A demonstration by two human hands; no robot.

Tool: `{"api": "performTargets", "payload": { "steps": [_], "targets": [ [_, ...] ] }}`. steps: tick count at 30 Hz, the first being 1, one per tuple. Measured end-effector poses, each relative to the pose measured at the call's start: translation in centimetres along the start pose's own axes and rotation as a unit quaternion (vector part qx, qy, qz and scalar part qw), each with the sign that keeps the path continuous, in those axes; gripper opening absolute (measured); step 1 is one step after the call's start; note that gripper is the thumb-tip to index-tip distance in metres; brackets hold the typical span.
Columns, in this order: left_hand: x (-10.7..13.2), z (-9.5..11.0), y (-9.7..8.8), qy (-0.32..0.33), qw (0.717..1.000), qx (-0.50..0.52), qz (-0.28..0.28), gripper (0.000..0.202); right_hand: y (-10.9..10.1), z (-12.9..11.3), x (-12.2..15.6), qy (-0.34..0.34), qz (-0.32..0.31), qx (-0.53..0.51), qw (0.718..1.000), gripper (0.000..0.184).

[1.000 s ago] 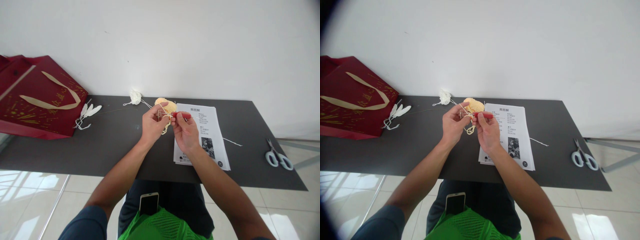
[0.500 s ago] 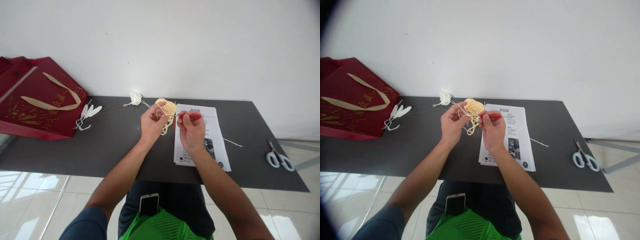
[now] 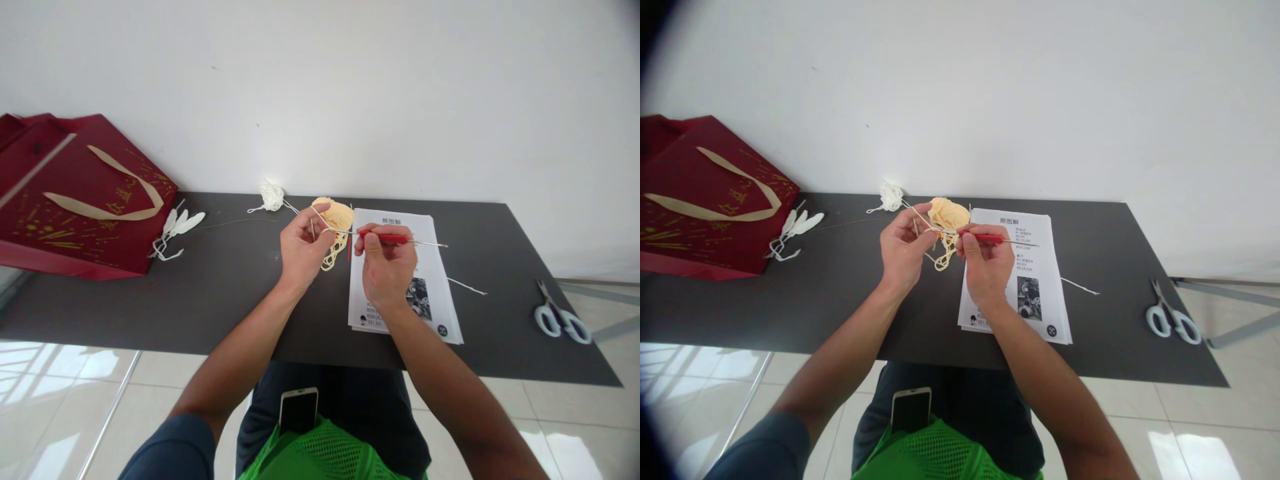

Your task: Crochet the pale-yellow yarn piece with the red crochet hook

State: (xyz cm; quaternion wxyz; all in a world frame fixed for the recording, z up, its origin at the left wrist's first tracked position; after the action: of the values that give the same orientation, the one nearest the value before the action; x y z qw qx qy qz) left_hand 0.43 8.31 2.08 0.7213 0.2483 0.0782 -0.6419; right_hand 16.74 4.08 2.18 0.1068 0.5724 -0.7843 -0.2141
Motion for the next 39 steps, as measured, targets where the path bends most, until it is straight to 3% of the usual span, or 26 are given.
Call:
{"api": "performTargets", "payload": {
  "steps": [7, 12, 19, 27, 30, 34, 39],
  "targets": [
    [0.1, 0.1, -0.4, 0.012, 0.999, -0.026, 0.03, 0.035, 0.0, -0.3, 1.5, -0.063, 0.009, 0.083, 0.994, 0.013],
    [0.3, 0.0, -0.6, 0.007, 0.997, -0.038, 0.065, 0.032, 0.1, 0.2, 2.1, -0.105, -0.024, 0.149, 0.983, 0.017],
    [0.5, -1.7, -0.7, -0.107, 0.989, 0.048, 0.094, 0.039, 1.0, -0.1, 2.0, -0.125, -0.076, 0.205, 0.968, 0.02],
    [0.5, -2.4, 0.5, -0.229, 0.953, 0.192, 0.041, 0.043, 1.2, -0.1, 1.7, -0.113, -0.069, 0.179, 0.975, 0.019],
    [0.6, -2.5, 0.9, -0.257, 0.94, 0.221, 0.024, 0.045, 1.0, 0.2, 1.3, -0.07, -0.061, 0.142, 0.986, 0.013],
    [0.8, -2.5, 1.0, -0.255, 0.943, 0.213, 0.013, 0.046, 0.6, 0.4, 0.5, -0.027, -0.033, 0.058, 0.997, 0.008],
    [0.6, -2.1, 1.0, -0.222, 0.962, 0.159, -0.005, 0.049, 0.3, 0.1, -0.4, -0.036, -0.04, 0.031, 0.998, 0.009]
  ]
}}
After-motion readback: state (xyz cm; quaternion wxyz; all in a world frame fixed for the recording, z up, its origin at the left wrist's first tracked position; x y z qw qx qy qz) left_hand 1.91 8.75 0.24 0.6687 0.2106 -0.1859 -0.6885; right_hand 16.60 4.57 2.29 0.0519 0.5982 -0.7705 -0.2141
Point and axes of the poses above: each hand's wrist, its own x-axis away from the middle knuckle, its own y-axis out of the palm, z = x × y, the point moved 8 cm from there along -x, towards the middle knuckle, and after that the axes turned 12 degrees about y, right-handed, at the moved point
